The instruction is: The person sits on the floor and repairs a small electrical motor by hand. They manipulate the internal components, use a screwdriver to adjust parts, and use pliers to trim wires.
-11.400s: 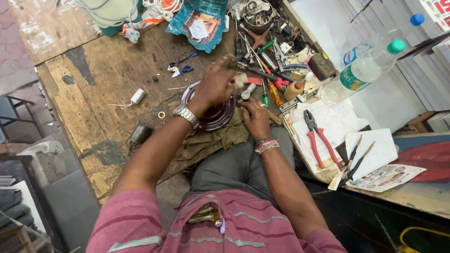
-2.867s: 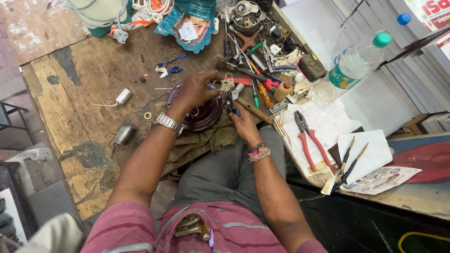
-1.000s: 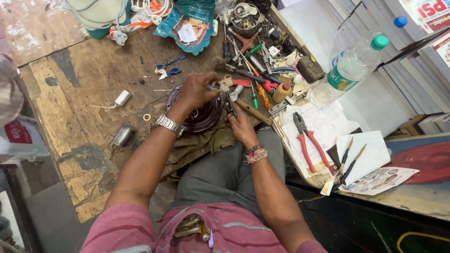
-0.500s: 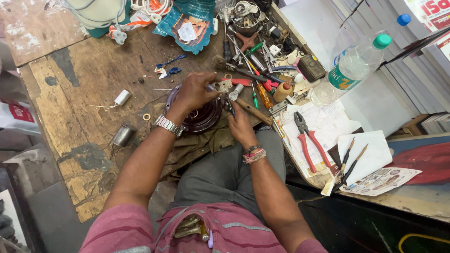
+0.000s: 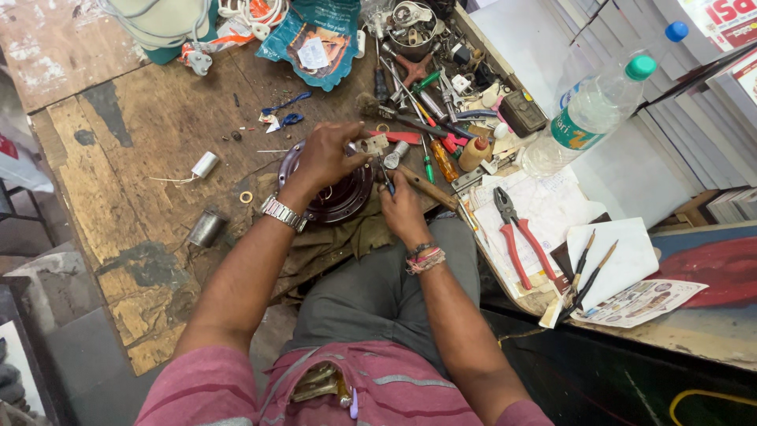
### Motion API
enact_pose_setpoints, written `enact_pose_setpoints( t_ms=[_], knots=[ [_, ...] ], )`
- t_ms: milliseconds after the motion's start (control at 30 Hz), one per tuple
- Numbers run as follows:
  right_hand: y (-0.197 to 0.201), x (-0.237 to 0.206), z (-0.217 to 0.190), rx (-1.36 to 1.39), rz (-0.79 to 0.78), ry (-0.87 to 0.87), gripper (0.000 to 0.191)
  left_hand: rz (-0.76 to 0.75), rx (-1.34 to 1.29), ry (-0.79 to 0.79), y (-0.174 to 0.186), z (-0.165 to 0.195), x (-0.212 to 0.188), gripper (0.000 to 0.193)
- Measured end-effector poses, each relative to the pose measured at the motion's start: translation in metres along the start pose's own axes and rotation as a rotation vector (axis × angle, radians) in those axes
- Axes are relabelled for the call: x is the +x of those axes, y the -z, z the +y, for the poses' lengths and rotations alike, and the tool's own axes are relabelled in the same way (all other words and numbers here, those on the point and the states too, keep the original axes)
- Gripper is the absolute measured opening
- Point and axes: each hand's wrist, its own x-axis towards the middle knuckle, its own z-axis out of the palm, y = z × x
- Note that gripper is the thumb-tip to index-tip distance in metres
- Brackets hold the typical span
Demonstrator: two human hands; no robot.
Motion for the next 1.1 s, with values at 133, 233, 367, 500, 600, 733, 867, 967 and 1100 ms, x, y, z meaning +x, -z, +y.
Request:
enact_pose_setpoints(
  t_ms=[133, 233, 367, 500, 600, 733, 867, 967, 1100],
  knots=[
    [-0.001, 0.000, -0.003, 0.038, -0.013, 0.019, 0.025, 0.013, -0.014, -0.025, 0.001, 0.000, 0.001, 0.038],
    [0.001, -0.001, -0.008, 0.009, -0.025, -0.008, 0.024, -0.031, 0.007, 0.015, 0.001, 0.001, 0.000, 0.037],
    [0.003, -0.003, -0.014, -0.044, -0.051, -0.096, 0.025, -0.034, 0.037, 0.016, 0.001, 0.003, 0.000, 0.037],
    [-0.002, -0.002, -0.016, 0.001, -0.021, -0.110, 0.032, -0.007, 0.009, 0.007, 0.002, 0.004, 0.001, 0.042],
    [-0.005, -0.001, -0.010, 0.090, -0.008, 0.003, 0.036, -0.021, 0.052, 0.041, 0.003, 0.005, 0.002, 0.039],
    [-0.005, 0.001, -0.001, 0.077, -0.019, 0.102, 0.046, 0.006, 0.029, -0.009, 0.003, 0.005, 0.002, 0.043],
    [-0.002, 0.001, 0.002, 0.028, -0.030, 0.135, 0.051, 0.012, 0.049, -0.015, 0.001, 0.005, 0.002, 0.046],
    [0.000, 0.001, -0.002, 0.028, -0.109, 0.005, 0.054, 0.036, 0.038, 0.003, 0.000, 0.003, 0.002, 0.045],
    [0.002, -0.001, -0.002, 0.040, -0.136, -0.009, 0.055, -0.027, 0.048, 0.089, -0.001, 0.002, 0.002, 0.045]
  ],
)
